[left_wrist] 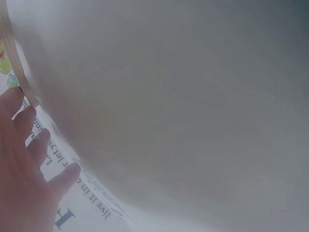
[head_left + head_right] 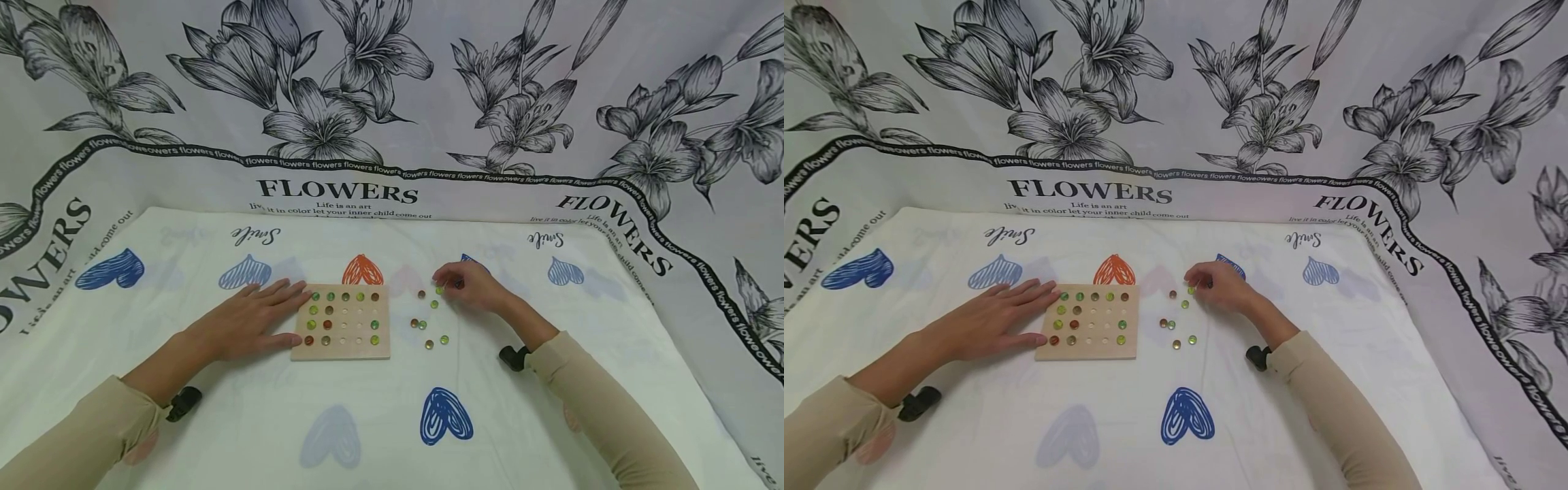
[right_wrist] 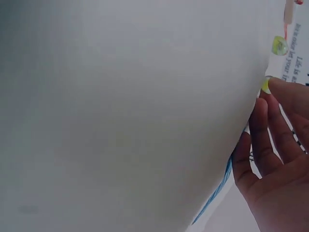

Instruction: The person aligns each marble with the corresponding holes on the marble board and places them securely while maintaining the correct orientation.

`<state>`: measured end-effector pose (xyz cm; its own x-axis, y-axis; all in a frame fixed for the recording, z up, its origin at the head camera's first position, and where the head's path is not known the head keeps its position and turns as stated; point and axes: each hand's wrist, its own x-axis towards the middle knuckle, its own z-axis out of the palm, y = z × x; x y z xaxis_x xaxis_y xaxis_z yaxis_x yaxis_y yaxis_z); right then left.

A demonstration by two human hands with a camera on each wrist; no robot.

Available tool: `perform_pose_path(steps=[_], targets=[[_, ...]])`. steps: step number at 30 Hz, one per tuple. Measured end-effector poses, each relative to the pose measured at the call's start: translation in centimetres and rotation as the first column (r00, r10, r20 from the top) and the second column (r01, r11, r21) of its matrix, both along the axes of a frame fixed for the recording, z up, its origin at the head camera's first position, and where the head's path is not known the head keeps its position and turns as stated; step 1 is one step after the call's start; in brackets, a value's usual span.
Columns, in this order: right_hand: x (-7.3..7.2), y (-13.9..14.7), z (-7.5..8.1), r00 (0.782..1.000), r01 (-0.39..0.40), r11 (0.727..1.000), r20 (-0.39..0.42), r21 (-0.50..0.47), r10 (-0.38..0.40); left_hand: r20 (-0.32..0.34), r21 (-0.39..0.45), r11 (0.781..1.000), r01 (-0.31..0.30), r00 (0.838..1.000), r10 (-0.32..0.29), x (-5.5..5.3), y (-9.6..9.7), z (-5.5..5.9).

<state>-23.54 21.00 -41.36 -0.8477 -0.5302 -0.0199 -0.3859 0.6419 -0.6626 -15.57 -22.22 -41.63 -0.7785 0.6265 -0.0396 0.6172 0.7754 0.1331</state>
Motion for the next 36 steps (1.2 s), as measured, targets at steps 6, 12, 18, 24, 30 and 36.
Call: perform_pose_path(steps=[6,12,18,24,30,36], targets=[[0.2,-0.4,0.1,1.000,0.015,1.000,0.020,0.027,-0.015,0.000,0.007,1.000,-0.002,1.000,0.002,0.1,-0.1,0.0],[0.4,-0.7,0.1,0.999,0.040,0.997,0.031,0.059,-0.042,-0.011,0.018,1.000,0.006,1.000,-0.006,0.1,-0.1,-0.1],[0.4,-0.9,0.1,0.999,0.043,0.997,0.026,0.058,-0.044,-0.013,0.014,1.000,0.004,1.000,-0.004,0.1,-0.2,-0.2],[0.4,-1.0,0.1,0.999,0.046,0.997,0.023,0.054,-0.047,-0.008,0.014,1.000,0.002,1.000,-0.002,0.2,-0.2,-0.1],[0.3,-1.4,0.3,0.998,0.053,0.998,0.012,0.023,-0.053,-0.011,0.012,1.000,0.006,1.000,-0.005,0.2,-0.1,0.1],[0.5,-2.7,0.8,1.000,0.014,0.999,-0.021,-0.034,-0.015,-0.012,0.008,1.000,0.003,1.000,-0.003,0.2,0.0,0.3]])
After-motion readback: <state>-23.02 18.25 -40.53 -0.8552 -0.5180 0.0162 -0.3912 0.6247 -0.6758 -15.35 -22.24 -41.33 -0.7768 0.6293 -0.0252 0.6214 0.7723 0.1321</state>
